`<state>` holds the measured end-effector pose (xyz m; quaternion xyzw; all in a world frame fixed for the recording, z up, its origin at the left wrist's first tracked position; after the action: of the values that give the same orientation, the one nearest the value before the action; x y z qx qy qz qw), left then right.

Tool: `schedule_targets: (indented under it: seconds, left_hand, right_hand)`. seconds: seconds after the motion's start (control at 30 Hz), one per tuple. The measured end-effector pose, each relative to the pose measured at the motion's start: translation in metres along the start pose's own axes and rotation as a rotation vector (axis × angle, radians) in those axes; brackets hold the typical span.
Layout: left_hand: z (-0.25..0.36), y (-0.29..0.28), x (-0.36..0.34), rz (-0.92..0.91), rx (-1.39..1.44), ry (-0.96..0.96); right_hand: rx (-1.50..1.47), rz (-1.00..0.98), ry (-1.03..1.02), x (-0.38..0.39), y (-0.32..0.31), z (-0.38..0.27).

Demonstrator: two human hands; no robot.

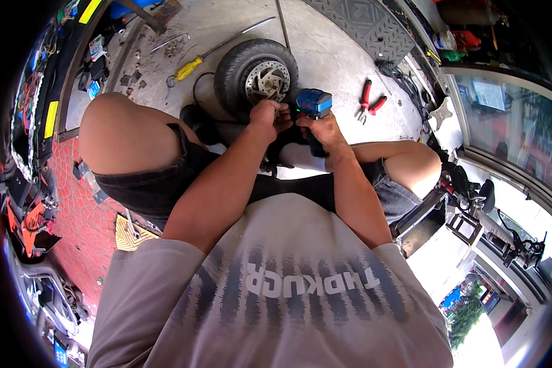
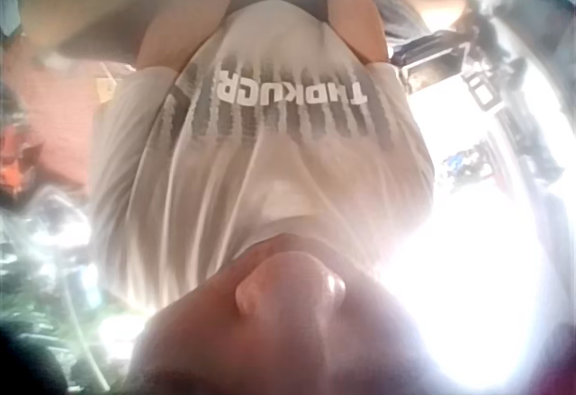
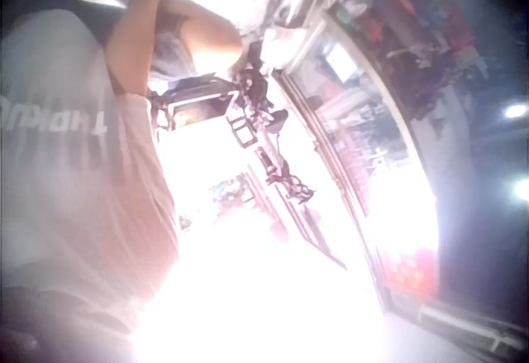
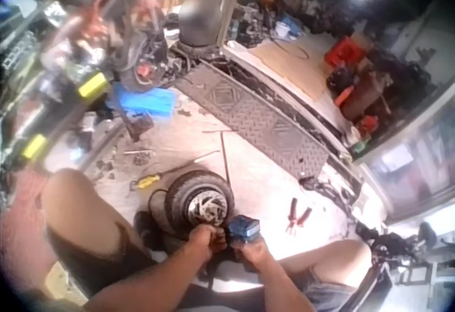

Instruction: The person disassembles an electric wheel hub motor using an impact driver to remove screws, then uses a hammer and a punch to separate the components and extract a bearing.

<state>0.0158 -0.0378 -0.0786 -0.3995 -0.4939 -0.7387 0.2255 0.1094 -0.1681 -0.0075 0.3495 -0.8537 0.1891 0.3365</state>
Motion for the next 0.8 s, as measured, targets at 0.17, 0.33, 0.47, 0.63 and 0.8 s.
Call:
schedule_targets:
  seconds: [0.17, 0.33, 0.47, 0.63, 0.8]
  left_hand:
    - [0.001, 0.003, -0.008, -0.050, 0.031, 0.038]
    - [0.006, 0.003, -0.021, -0.085, 0.085, 0.109]
    - [0.007, 0.005, -0.022, -0.093, 0.037, 0.108]
    - [0.009, 0.004, -0.025, -0.093, 0.054, 0.116]
    - [0.010, 0.002, -0.022, -0.086, 0.034, 0.111]
  right_hand:
    - [0.052, -0.029, 0.019, -0.006, 0.010, 0.001]
    - [0.038, -0.056, -0.036, -0.016, 0.013, 0.003]
    - [-0.019, -0.043, -0.004, -0.013, 0.014, -0.002]
    - [-0.081, -0.057, 0.003, -0.014, 0.016, -0.002]
    - [-0.149, -0.121, 0.012, -0.021, 0.015, 0.006]
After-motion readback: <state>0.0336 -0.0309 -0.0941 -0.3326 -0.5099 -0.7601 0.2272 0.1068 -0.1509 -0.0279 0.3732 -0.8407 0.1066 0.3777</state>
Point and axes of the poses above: each hand's wrist, its own x-axis away from the middle knuckle, its own y-axis out of the palm, z = x × y, the point moved 9 cm from there along -x, towards the middle knuckle, and after that the axes turned 11 degrees about -z, right-handed, at the moved point
